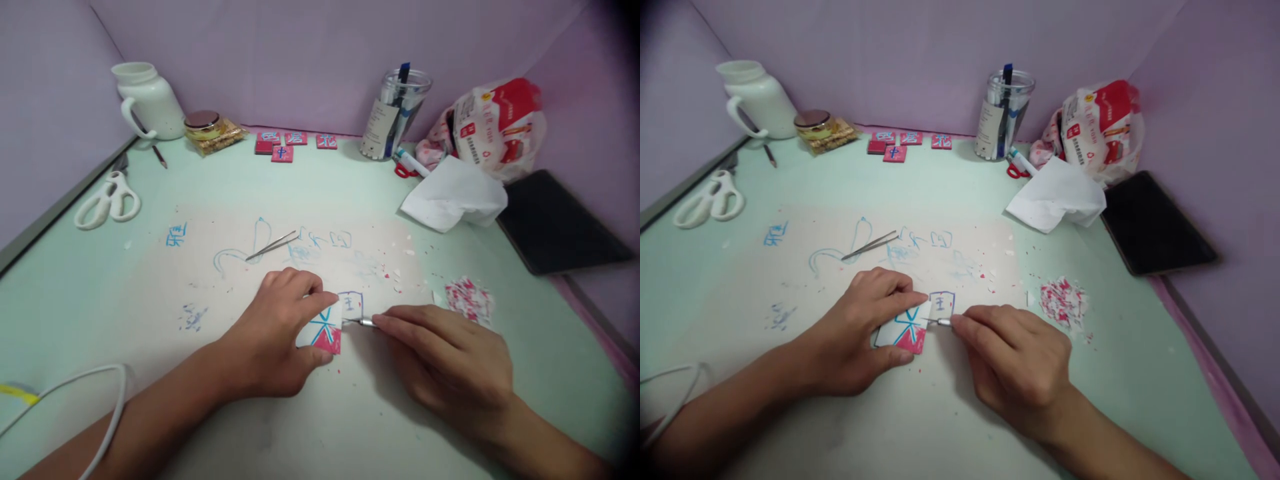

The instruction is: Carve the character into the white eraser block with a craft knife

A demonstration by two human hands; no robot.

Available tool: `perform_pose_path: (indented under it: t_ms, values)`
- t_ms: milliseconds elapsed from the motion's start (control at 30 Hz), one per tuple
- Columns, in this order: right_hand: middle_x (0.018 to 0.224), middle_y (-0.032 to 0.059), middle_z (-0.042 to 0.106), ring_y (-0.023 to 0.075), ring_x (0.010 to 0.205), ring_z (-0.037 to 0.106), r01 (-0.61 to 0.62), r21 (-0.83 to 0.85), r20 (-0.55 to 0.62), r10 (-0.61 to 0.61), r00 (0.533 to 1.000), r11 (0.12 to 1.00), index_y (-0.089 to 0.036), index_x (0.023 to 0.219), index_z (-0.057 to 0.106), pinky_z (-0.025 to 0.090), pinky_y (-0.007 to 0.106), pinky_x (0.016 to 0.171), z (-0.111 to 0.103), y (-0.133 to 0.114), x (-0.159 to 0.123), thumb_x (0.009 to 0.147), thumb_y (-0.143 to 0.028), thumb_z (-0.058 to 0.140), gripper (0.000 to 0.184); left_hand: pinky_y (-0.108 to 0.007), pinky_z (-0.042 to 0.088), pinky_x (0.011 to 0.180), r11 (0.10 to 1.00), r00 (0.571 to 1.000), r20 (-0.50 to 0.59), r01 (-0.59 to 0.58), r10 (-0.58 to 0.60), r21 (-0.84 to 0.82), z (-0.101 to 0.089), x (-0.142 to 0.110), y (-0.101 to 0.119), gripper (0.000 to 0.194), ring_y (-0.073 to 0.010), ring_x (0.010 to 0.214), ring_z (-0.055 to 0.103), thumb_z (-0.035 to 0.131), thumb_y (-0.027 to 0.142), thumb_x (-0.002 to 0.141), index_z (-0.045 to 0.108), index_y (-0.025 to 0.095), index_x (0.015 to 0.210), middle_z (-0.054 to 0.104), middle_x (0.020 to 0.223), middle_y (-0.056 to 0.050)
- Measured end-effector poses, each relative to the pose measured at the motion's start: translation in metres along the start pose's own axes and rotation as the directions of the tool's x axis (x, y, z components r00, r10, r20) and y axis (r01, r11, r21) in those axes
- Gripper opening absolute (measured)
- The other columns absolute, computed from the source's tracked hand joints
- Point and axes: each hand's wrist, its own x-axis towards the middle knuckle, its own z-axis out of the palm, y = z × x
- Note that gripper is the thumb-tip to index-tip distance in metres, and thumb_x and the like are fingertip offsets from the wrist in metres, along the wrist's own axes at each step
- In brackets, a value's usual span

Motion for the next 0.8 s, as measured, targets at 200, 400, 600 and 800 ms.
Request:
perform_pose_path:
  t_ms: [200,400,600,800]
  values:
    - [0.081,0.0026,0.070,0.0123,0.066,0.063,-0.010,0.014,0.025,0.009,1.000,1.000,-0.021,0.097,0.068,0.048,0.023,0.055,0.000,-0.004,-0.004,0.078,-0.001,0.055,0.030,-0.045,0.035,0.086,1.000,1.000,-0.008,-0.021,0.021,-0.005,0.000,0.001,0.001,0.044,-0.0235,0.095,0.045,0.067,0.021,0.070,0.057,0.017,0.112,0.053,0.103,-0.007]
    - [0.083,0.0029,0.070,0.0131,0.065,0.062,0.011,-0.043,0.115,-0.006,0.993,0.999,-0.018,0.099,0.067,0.048,0.025,0.054,-0.001,-0.017,-0.009,0.078,-0.001,0.053,0.030,-0.045,0.036,0.085,1.000,0.999,-0.042,-0.025,0.024,-0.013,0.002,-0.001,0.000,0.044,-0.0236,0.094,0.046,0.067,0.022,0.070,0.055,0.019,0.113,0.054,0.102,-0.007]
    - [0.085,0.0018,0.070,0.0129,0.065,0.061,-0.002,-0.062,0.133,0.011,0.991,0.998,-0.018,0.099,0.067,0.046,0.026,0.053,-0.002,-0.020,-0.010,0.079,-0.002,0.054,0.029,-0.045,0.036,0.084,1.000,0.999,-0.048,-0.022,0.021,-0.013,0.002,-0.001,0.000,0.044,-0.0231,0.093,0.046,0.066,0.021,0.070,0.056,0.019,0.113,0.054,0.102,-0.007]
    - [0.084,0.0014,0.070,0.0124,0.064,0.061,0.024,-0.055,0.137,-0.016,0.990,0.998,-0.017,0.096,0.068,0.044,0.026,0.051,-0.002,-0.019,-0.006,0.078,-0.001,0.054,0.028,-0.045,0.035,0.085,0.999,0.999,-0.035,-0.024,0.023,-0.023,0.002,-0.001,0.001,0.045,-0.0228,0.094,0.046,0.067,0.021,0.070,0.058,0.015,0.113,0.054,0.101,-0.007]
